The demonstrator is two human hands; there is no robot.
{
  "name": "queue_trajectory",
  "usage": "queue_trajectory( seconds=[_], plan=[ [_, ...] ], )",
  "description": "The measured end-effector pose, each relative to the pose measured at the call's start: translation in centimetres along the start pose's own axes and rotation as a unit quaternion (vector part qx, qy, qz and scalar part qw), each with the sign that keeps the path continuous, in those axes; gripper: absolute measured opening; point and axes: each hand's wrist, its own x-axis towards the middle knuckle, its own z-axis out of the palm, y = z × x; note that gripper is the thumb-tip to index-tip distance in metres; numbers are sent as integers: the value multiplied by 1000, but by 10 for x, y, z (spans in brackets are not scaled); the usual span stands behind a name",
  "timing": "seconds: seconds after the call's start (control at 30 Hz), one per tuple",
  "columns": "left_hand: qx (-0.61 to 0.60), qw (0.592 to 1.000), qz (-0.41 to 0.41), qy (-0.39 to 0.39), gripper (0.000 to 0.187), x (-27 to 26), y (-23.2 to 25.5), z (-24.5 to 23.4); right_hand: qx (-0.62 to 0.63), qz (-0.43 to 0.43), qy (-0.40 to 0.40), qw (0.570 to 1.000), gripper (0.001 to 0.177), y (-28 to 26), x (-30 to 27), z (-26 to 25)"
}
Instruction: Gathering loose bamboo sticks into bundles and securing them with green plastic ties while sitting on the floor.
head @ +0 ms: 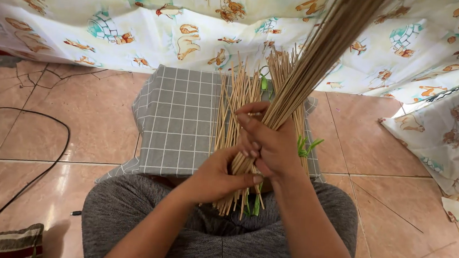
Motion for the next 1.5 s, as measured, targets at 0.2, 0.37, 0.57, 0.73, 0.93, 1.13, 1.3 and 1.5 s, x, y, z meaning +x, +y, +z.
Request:
queue_trajectory(
  seconds=[0.2,0.37,0.57,0.73,0.93,1.13,1.3,1.5],
  plan=[
    [308,936,68,159,17,8,-8,-25,-54,-90,-64,992,20,-5,5,43],
    [328,895,156,260,14,15,-9,-41,-114,-98,-120,981,83,12,6,51],
    [298,867,126,379,10,19,-31,-55,-162,-122,-43,978,74,19,-19,-8],
    [281,861,112,410,10,24,-33,-54,-199,-111,90,969,52,27,-50,-101],
    [270,870,68,407,11,26,-27,-49,-297,-53,238,923,30,26,-82,-148],
    [62,934,-8,351,46,23,-6,-21,-378,-9,167,911,29,18,-81,-81],
    [-105,967,-37,230,60,14,-13,-7,-360,172,-106,911,62,7,-76,-14],
    [-16,971,27,238,58,5,-7,13,-312,171,-71,932,24,32,-80,-11]
  ],
)
